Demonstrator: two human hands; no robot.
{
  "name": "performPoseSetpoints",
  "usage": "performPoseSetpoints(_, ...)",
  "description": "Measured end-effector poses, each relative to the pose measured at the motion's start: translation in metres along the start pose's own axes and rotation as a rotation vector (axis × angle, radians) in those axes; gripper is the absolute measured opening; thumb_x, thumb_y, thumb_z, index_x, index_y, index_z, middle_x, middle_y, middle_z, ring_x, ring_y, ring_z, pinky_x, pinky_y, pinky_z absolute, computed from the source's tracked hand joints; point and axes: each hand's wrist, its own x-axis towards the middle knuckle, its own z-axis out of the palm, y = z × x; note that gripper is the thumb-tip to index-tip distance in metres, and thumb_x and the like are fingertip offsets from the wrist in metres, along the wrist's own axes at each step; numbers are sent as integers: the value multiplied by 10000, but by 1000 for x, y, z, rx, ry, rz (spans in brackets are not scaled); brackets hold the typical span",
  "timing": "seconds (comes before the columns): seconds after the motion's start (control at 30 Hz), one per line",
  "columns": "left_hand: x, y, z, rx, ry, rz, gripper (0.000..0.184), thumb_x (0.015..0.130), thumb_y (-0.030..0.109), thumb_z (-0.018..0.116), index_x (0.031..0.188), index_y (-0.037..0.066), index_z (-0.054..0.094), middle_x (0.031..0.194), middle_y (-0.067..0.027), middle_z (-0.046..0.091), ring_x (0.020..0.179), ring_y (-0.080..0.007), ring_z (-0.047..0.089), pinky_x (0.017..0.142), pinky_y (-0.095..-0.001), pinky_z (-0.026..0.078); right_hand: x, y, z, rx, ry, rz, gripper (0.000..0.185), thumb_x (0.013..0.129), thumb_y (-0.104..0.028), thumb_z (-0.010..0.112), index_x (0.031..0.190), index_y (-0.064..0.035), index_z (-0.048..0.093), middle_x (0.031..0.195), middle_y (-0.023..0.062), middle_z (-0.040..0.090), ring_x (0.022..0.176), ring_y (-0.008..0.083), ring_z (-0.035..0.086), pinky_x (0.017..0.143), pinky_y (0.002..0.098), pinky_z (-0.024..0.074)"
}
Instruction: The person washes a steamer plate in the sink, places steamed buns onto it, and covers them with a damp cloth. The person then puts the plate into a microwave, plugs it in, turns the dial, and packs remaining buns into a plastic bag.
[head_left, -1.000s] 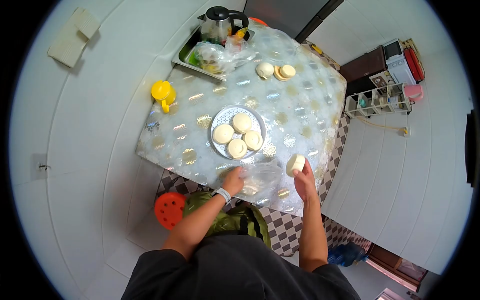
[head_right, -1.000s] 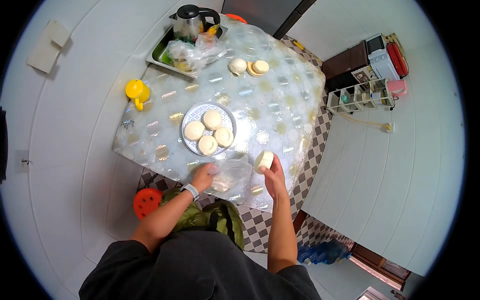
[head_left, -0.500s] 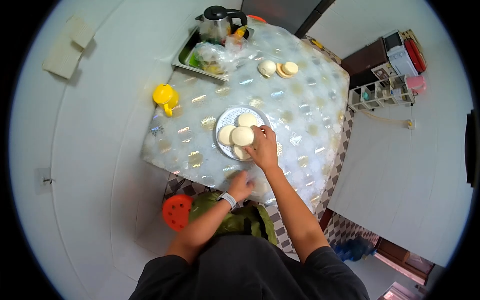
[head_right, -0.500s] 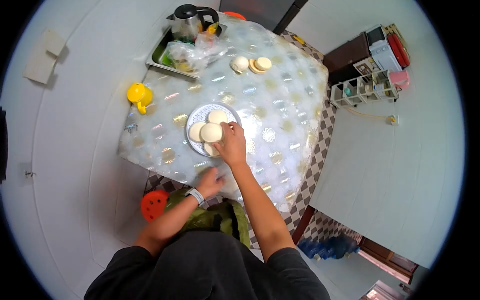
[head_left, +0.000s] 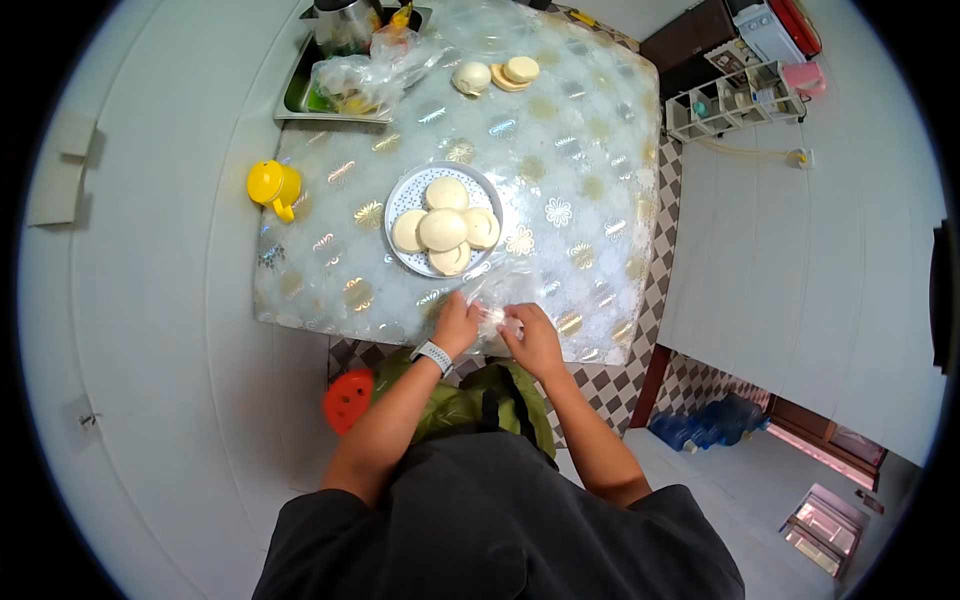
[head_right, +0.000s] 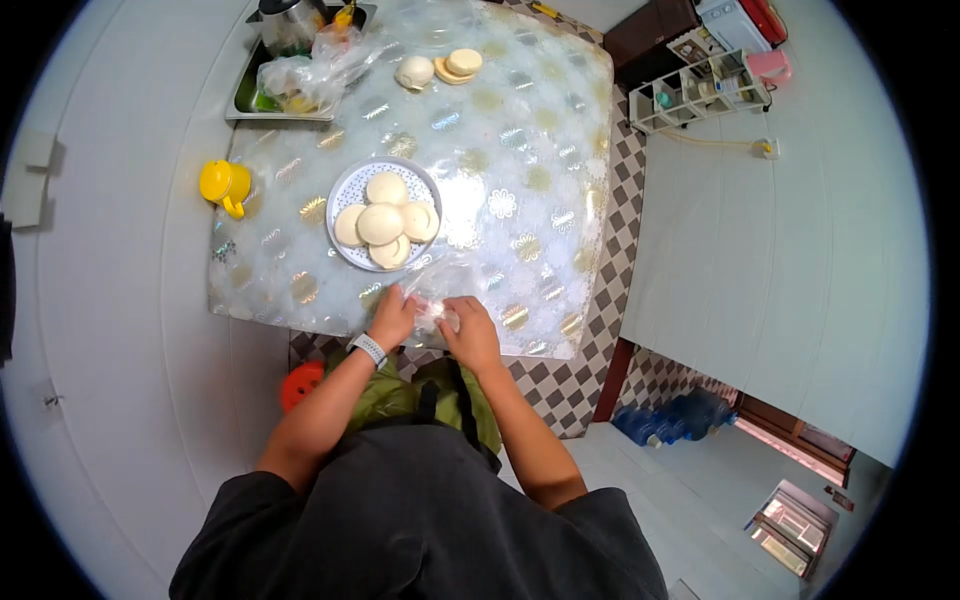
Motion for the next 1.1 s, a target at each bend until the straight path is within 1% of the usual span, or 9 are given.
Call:
performPoseSetpoints(0.07, 4, -9, 3, -5, -59, -37, 212, 1005, 107, 493, 1026, -104, 487, 953, -272, 698, 881, -380, 706, 832, -424, 539, 0, 5, 7, -29, 74, -77, 351, 838, -114, 716, 1169, -16, 655, 1119, 180, 656, 1032, 358, 626, 911, 405, 515)
performPoseSetpoints(0.13, 0, 10, -3, -84, -73, -46, 207, 1013, 98, 476, 1028, -108, 479, 928, -252, 708, 849, -344, 716, 810, -404, 546, 1, 23, 14, -68, 150, -159, 398, 839, -125, 724, 1212, -18, 636, 1156, 181, 643, 1073, 346, 619, 933, 403, 506)
performPoseSetpoints(0.17, -1, 23, -8, -171, -79, -60, 202, 1020, 90, 459, 1029, -112, 471, 902, -232, 718, 818, -308, 725, 789, -383, 552, 0, 37, 19, 167, 134, -31, 426, 842, -127, 725, 1243, -24, 623, 1184, 173, 635, 1106, 325, 611, 947, 394, 497)
performPoseSetpoints(0.2, 0, 26, -9, -166, -76, -53, 202, 1020, 90, 459, 1029, -112, 471, 902, -232, 718, 818, -308, 725, 789, -383, 552, -1, 41, 19, 402, 112, 96, 455, 845, -130, 727, 1273, -29, 609, 1212, 164, 627, 1140, 303, 603, 961, 385, 488)
performPoseSetpoints(0.4, 1, 24, 9, -213, -97, -145, 274, 1041, 161, 438, 1045, -110, 476, 912, -219, 726, 849, -323, 726, 786, -395, 556, -10, 62, 18, 575, -28, 180, 555, 862, -78, 715, 1383, -25, 533, 1356, 116, 581, 1253, 238, 546, 1066, 356, 419)
performPoseSetpoints(0.47, 6, 11, 19, -457, -118, -306, 310, 1055, 183, 415, 1112, -112, 494, 955, -205, 718, 910, -294, 713, 791, -385, 556, -13, 51, 7, 853, -105, 260, 650, 817, -64, 760, 1414, -23, 505, 1397, 95, 543, 1301, 224, 497, 1097, 352, 386)
performPoseSetpoints(0.67, -17, 92, -12, -929, -310, -506, 338, 1086, 222, 379, 1247, -51, 498, 1042, -188, 668, 942, -258, 677, 805, -387, 579, -20, 24, -23, 1092, -163, 196, 806, 756, -6, 815, 1472, -39, 448, 1454, 102, 485, 1362, 225, 441, 1133, 353, 354)
performPoseSetpoints(0.9, -31, 118, -31, -1114, -395, -519, 319, 1082, 259, 431, 1237, -7, 518, 1135, -152, 644, 991, -240, 670, 858, -410, 581, -26, -8, -57, 1251, -194, 223, 833, 743, 43, 804, 1483, -32, 430, 1445, 104, 496, 1313, 215, 495, 1097, 342, 411)
performPoseSetpoints(1.1, -42, 146, -45, -1244, -517, -445, 330, 1048, 253, 523, 1298, 38, 522, 1229, -94, 617, 1110, -196, 626, 949, -383, 533, -27, -18, -72, 1398, -115, 265, 685, 852, -97, 757, 1455, -2, 446, 1437, 104, 509, 1300, 225, 513, 1087, 359, 422)
